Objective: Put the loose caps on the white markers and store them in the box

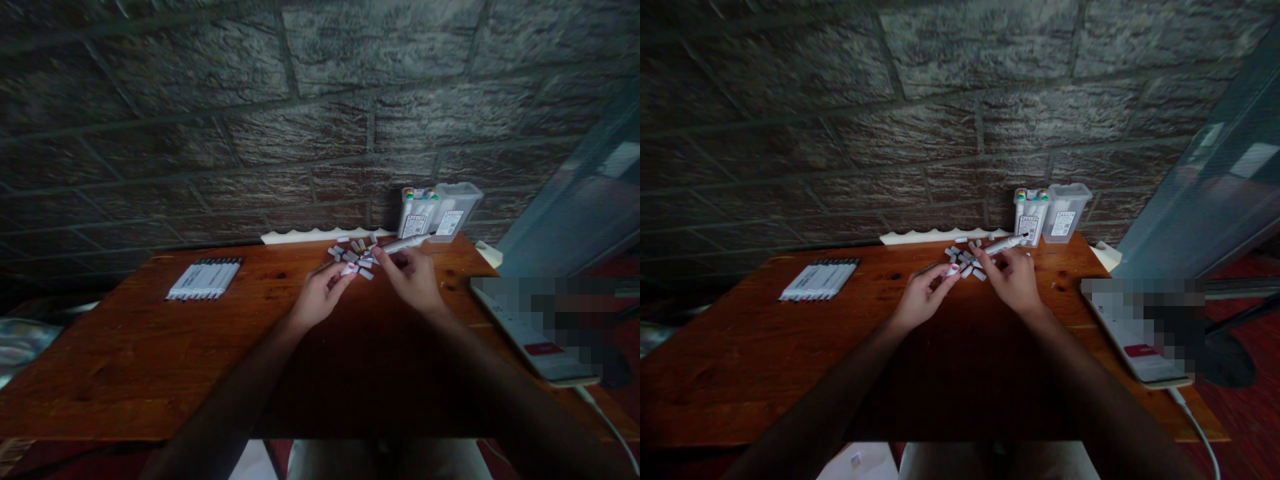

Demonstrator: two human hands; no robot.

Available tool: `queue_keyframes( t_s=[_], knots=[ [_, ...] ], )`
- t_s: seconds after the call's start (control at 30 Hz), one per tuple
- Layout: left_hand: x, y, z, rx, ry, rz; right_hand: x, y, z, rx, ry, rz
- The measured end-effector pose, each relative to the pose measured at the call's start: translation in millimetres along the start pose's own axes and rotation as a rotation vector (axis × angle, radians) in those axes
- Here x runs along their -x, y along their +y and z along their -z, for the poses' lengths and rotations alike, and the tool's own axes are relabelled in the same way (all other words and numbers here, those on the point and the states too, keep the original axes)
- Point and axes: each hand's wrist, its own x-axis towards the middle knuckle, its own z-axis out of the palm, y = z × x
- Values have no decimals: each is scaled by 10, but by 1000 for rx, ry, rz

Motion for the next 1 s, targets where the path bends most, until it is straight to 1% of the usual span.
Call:
queue_keyframes(
  t_s=[0.1,0.2,0.3,0.37,0.53,0.67,0.83,1.0],
  knots=[
    [1,8,-4,-9,-19,-13,-18,40,-11,-78,21,-78],
    [-3,8,-12,-11,-6,-19,-55,39,-24,-281,-11,-170],
    [-6,-7,-21,14,17,2,-89,0,-29,-508,-19,-273],
    [-6,-18,-25,25,28,21,-100,-27,-28,-573,-28,-325],
    [-5,-14,-25,39,31,45,-93,-60,-40,-560,-52,-393],
    [-4,-3,-14,34,55,37,-89,-72,-67,-583,-71,-431],
    [5,-28,-19,24,80,22,-85,-70,-66,-606,-88,-389],
    [10,-38,-32,23,96,28,-62,-45,-73,-643,-113,-377]
  ],
)
